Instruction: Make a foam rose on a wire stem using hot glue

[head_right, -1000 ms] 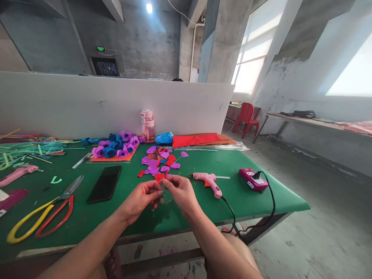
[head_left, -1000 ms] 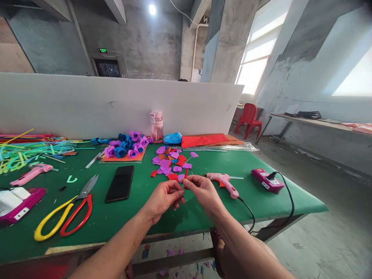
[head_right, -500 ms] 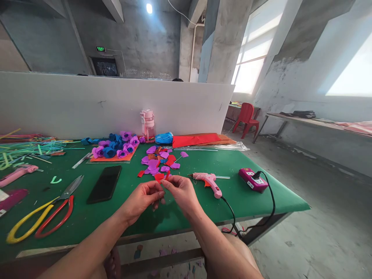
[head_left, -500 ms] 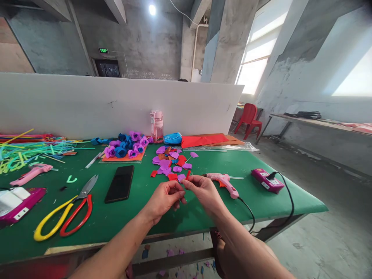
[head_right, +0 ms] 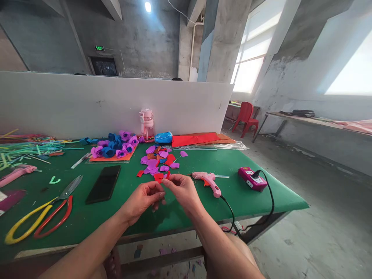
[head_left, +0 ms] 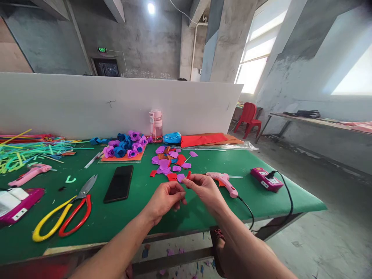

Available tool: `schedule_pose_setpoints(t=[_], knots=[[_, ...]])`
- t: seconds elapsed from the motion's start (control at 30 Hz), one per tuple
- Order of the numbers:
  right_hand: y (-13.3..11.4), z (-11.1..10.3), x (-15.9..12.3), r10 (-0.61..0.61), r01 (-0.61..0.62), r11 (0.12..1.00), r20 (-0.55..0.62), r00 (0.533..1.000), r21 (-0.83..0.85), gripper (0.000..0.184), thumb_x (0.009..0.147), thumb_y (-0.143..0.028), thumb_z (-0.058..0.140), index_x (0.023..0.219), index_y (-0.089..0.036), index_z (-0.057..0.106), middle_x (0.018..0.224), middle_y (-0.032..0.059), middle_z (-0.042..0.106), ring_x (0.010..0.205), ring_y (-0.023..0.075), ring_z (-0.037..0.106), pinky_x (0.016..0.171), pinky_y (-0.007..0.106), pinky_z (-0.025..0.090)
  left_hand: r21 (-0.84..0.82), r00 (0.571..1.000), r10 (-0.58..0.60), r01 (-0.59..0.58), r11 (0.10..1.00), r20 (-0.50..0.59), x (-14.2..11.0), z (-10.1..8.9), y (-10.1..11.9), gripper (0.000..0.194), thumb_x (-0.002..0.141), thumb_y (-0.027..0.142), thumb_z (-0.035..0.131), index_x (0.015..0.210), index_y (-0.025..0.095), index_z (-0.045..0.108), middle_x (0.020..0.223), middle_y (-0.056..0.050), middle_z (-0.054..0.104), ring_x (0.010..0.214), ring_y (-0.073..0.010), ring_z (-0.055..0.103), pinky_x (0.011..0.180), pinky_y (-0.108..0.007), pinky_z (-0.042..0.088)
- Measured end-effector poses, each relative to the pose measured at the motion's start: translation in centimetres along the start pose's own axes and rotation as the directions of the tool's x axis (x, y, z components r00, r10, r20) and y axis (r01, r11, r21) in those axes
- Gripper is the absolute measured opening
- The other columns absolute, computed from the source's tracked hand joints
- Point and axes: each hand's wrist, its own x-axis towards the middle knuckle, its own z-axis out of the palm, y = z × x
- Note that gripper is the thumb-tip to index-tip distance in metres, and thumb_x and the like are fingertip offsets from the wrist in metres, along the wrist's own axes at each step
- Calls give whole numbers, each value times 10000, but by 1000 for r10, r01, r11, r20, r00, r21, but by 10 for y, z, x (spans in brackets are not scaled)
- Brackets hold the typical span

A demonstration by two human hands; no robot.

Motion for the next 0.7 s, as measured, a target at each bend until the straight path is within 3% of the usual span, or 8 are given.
schedule_pose_setpoints(t=[0.13, 0.23, 0.33, 0.4, 0.47, 0.53, 0.6, 0.7], knots=[[0, 0, -1, -11, 12, 1000, 41, 999, -26, 286, 671, -435, 666, 642, -151, 643, 627, -5, 578, 613, 116, 482, 587, 242, 371, 49, 1000, -3, 3, 999, 7, -1, 1, 2, 284, 727, 428, 598, 779, 153, 549, 605, 0, 607, 422, -60, 414, 404, -189, 302], [0, -3, 0, -24, 26, 999, 46, 999, -35, 289, 702, -438, 644, 771, -159, 669, 719, 16, 620, 687, 136, 523, 634, 248, 403, 115, 998, 56, -52, 992, -31, 0, -3, 7, 263, 733, 413, 589, 732, 152, 557, 569, 8, 585, 461, -67, 424, 448, -190, 313], [-1, -11, 4, -50, 49, 998, -65, 997, -26, 314, 697, -455, 647, 830, -172, 666, 791, 32, 640, 728, 148, 538, 665, 260, 422, 150, 962, 202, -176, 973, -186, 3, -20, 13, 225, 760, 389, 549, 717, 169, 530, 502, 45, 502, 513, -84, 464, 541, -201, 373], [-1, -17, 6, -61, 59, 998, -176, 982, -16, 317, 705, -481, 631, 691, -166, 652, 727, 33, 627, 698, 143, 527, 681, 267, 419, 190, 917, 257, -205, 960, -306, 6, -36, 16, 222, 778, 410, 508, 773, 188, 515, 484, 75, 435, 445, -75, 411, 493, -197, 347], [-1, -21, 7, -70, 73, 997, -244, 967, 3, 352, 716, -502, 610, 607, -168, 630, 676, 28, 604, 678, 139, 515, 695, 273, 416, 346, 853, 339, -203, 916, -397, 9, -54, 17, 235, 760, 422, 528, 758, 187, 521, 504, 79, 416, 425, -62, 350, 453, -187, 286], [-2, -22, 7, -86, 94, 995, -230, 969, 23, 308, 702, -486, 631, 695, -180, 657, 706, 22, 602, 680, 136, 512, 693, 275, 420, 516, 802, 404, -143, 845, -440, 12, -68, 15, 250, 730, 424, 566, 702, 176, 547, 485, 75, 396, 438, -64, 330, 450, -189, 254], [-4, -21, 5, -88, 95, 995, -191, 978, 27, 282, 687, -460, 656, 755, -187, 665, 734, 19, 608, 674, 130, 509, 675, 269, 422, 608, 787, 417, -67, 791, -456, 15, -78, 13, 259, 713, 426, 579, 666, 171, 578, 449, 77, 333, 434, -68, 298, 443, -196, 227], [-5, -20, 4, -113, 120, 992, -183, 977, 27, 265, 688, -439, 662, 698, -174, 654, 704, 16, 600, 679, 125, 507, 649, 247, 414, 671, 799, 400, 5, 741, -448, 26, -85, 9, 254, 707, 417, 571, 651, 172, 608, 435, 76, 313, 429, -73, 294, 443, -202, 215]])
